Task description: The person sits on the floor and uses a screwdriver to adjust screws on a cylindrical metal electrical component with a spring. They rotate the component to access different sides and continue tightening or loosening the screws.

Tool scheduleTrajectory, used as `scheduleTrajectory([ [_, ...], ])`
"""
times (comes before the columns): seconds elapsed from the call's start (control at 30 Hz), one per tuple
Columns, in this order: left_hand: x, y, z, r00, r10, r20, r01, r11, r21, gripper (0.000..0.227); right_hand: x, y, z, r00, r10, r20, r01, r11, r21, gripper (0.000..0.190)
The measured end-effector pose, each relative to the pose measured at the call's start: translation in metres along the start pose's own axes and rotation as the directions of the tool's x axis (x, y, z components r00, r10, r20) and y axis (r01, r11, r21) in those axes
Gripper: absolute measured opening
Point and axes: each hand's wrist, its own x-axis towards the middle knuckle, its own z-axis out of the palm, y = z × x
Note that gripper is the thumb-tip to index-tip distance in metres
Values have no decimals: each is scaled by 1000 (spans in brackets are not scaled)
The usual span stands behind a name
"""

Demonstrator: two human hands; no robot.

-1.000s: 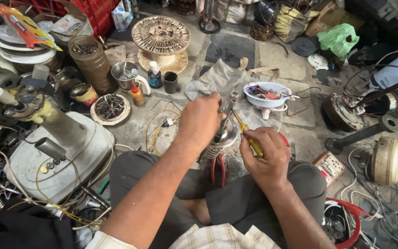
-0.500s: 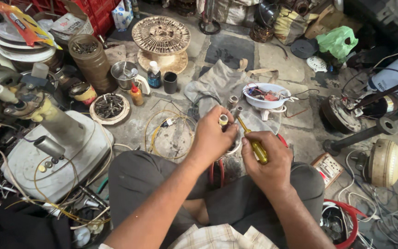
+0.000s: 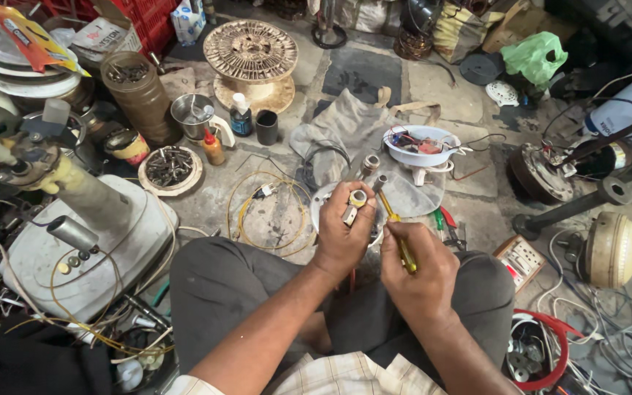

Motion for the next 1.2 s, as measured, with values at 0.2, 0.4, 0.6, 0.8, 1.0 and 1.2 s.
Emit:
scheduleTrajectory([
  [0.2, -3, -4, 4, 996, 85, 6, -85, 996, 33, 12, -5, -10, 12, 998, -26, -49, 21, 996, -88, 12],
  [0.4, 1, -16, 0, 996, -64, 61, 72, 990, -122, 15, -3, -27, 22, 998, -55, -18, 51, 982, -183, 15],
  [0.6, 7, -7, -10, 995, -86, 53, 96, 963, -252, 17, -7, -28, 7, 950, -296, 100, 309, 936, -169, 23],
  [0.8, 12, -8, -8, 983, -176, 41, 181, 950, -255, 14, -28, 1, -6, 993, -110, 35, 107, 992, 74, 24],
  [1.0, 19, -9, -40, 911, -296, 287, 367, 900, -236, 30, -4, 70, -35, 825, 555, 111, -538, 709, 455, 21],
  [1.2, 26, -38, -37, 915, -283, 288, 381, 840, -387, 29, 22, 122, -25, 726, 598, 340, -541, 191, 819, 37],
])
